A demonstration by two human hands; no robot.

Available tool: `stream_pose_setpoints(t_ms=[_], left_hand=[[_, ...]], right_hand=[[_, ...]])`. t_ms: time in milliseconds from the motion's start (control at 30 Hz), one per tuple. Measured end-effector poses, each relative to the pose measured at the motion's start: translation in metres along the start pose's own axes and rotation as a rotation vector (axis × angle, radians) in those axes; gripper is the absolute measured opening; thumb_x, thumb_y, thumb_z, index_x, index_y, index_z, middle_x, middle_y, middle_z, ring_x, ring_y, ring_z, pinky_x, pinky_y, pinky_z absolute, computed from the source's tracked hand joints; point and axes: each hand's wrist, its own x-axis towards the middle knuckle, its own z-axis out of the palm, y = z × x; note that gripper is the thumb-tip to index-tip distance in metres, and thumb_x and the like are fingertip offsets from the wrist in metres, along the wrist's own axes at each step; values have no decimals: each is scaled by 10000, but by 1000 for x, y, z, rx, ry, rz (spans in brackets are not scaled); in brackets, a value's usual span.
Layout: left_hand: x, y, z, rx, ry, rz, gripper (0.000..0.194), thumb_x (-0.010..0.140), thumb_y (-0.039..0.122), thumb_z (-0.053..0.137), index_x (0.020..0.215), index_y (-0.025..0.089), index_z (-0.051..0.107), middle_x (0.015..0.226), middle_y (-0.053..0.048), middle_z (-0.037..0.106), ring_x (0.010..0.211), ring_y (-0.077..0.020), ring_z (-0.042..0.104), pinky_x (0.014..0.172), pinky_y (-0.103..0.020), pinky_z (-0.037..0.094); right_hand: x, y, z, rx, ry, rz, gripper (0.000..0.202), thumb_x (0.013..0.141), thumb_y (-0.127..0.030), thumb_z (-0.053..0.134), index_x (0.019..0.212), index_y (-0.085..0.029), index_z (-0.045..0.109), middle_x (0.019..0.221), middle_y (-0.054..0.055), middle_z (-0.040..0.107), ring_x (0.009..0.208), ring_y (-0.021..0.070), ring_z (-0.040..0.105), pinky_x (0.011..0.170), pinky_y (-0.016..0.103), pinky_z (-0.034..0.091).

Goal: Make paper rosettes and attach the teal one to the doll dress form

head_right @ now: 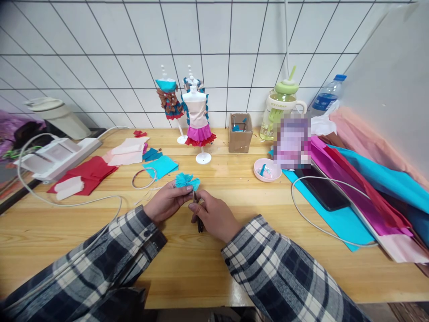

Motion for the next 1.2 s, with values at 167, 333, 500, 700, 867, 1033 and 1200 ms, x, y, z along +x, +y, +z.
stream_pose_setpoints(t_ms=[167,333,500,700,867,1033,1200], left_hand=[[1,-1,-1,2,1,-7,241,642,187,833,830,125,696,844,-22,697,744,-105,631,731,-229,491],[1,-1,-2,-12,11,-14,242,643,184,831,835,121,697,845,-27,701,764,-113,639,744,-227,498],[1,-2,-1,-52,41,16,222,649,171,820,834,136,703,834,-15,702,718,-91,621,711,-208,499],[2,-1,0,-60,40,-1,214,654,172,819,832,130,707,844,-25,714,738,-94,623,732,-208,487],[2,-1,0,-41,37,-12,232,638,179,828,830,131,706,834,-18,708,740,-93,616,727,-209,474],[1,-3,0,10,4,-3,200,652,195,815,803,125,706,833,-32,706,757,-113,613,735,-229,458],[2,-5,-2,35,-10,20,210,652,182,810,821,134,694,807,-21,692,745,-121,606,704,-238,437]], right_hand=[[1,0,0,10,-1,8,176,958,-389,450,1021,-232,496,716,-21,704,521,106,575,551,235,419],[0,-1,0,14,-7,13,165,949,-380,454,998,-228,495,684,-29,680,535,110,571,552,233,418],[-2,-1,-6,-49,95,40,262,957,-462,400,893,-230,503,643,-37,585,551,125,528,541,245,385],[0,4,-14,-178,222,37,422,986,-517,238,821,-232,502,714,-8,538,661,156,497,617,276,370],[0,3,-14,-303,188,40,430,992,-508,219,804,-233,490,728,2,543,718,175,510,685,295,367],[2,5,-14,-330,152,32,404,983,-524,262,763,-237,442,727,5,551,724,181,517,695,295,374],[3,6,-15,-309,134,17,390,978,-509,291,754,-234,453,726,6,551,728,180,524,699,292,390]])
